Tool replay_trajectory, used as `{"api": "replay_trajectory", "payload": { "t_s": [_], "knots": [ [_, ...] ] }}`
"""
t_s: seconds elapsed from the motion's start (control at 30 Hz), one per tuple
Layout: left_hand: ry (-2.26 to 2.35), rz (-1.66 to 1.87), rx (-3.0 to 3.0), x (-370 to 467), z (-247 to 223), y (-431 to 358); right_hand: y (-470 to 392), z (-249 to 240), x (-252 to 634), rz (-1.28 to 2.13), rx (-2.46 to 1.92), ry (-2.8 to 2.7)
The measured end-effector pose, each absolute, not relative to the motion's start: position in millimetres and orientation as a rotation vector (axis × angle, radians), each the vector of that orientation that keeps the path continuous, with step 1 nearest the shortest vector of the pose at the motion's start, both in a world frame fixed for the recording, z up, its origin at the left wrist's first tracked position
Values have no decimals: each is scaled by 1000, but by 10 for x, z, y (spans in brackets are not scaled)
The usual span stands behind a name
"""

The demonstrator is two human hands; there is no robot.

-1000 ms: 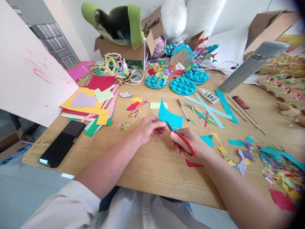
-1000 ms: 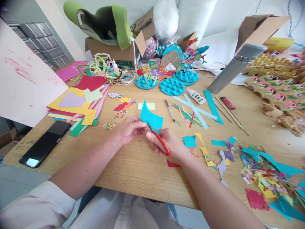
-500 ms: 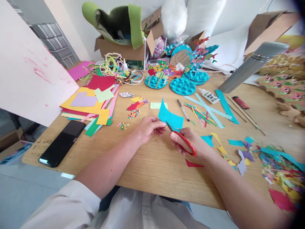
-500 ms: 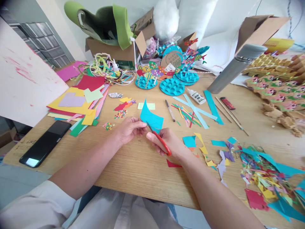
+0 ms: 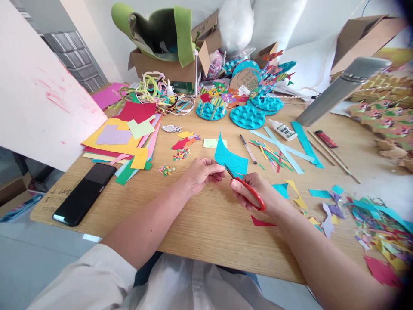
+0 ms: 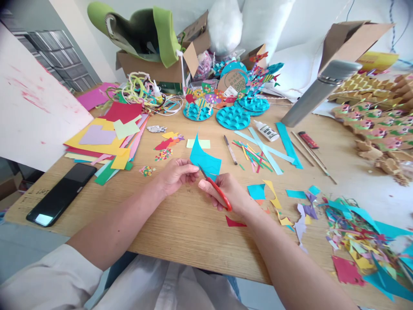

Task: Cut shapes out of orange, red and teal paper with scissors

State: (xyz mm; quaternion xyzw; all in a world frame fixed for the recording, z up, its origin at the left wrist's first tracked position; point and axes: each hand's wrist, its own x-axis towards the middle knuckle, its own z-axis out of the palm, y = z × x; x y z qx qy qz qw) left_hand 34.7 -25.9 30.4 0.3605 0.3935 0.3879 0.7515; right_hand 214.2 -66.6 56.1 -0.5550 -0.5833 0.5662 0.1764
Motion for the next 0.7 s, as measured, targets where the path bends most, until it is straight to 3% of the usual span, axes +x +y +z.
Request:
{"api": "replay_trajectory", "payload": {
  "t_s": [0.7],
  "knots": [
    [867,1072,608,357,301,-229,-631,496,2210,1658,-1453,-1709]
  ]
}}
